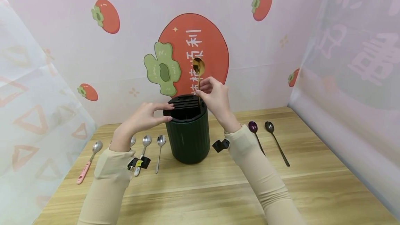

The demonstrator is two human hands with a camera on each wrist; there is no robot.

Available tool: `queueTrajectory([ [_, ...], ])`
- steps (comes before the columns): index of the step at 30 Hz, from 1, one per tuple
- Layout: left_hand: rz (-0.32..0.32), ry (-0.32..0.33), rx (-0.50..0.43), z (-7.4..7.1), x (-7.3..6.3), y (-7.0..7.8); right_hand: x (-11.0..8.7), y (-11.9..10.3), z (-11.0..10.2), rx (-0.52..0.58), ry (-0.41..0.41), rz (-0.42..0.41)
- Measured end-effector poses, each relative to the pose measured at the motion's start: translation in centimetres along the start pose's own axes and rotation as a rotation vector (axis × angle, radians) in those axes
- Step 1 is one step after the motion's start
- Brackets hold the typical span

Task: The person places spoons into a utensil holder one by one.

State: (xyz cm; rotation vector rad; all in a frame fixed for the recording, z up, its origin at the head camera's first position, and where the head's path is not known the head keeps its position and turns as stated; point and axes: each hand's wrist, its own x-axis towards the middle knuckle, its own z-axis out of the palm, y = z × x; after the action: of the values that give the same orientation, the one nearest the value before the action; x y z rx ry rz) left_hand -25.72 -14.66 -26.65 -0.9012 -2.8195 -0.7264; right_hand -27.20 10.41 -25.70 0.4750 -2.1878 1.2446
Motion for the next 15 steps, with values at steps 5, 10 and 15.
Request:
queueTrajectory([
  [5, 0.014, 0.003, 0.002, 0.02, 0.0, 0.03, -0.09, 0.36, 0.11, -0.013, -0.001, 0.002],
  [10, 0.023, 0.006, 0.005, 0.06, -0.02, 0.0, -0.17, 0.65, 0.27, -0.024, -0.011, 0.016],
  [15, 0.017, 0.0, 0.015, -0.02, -0.07, 0.07, -0.23, 0.82, 0.39, -0.032, -0.024, 0.031],
])
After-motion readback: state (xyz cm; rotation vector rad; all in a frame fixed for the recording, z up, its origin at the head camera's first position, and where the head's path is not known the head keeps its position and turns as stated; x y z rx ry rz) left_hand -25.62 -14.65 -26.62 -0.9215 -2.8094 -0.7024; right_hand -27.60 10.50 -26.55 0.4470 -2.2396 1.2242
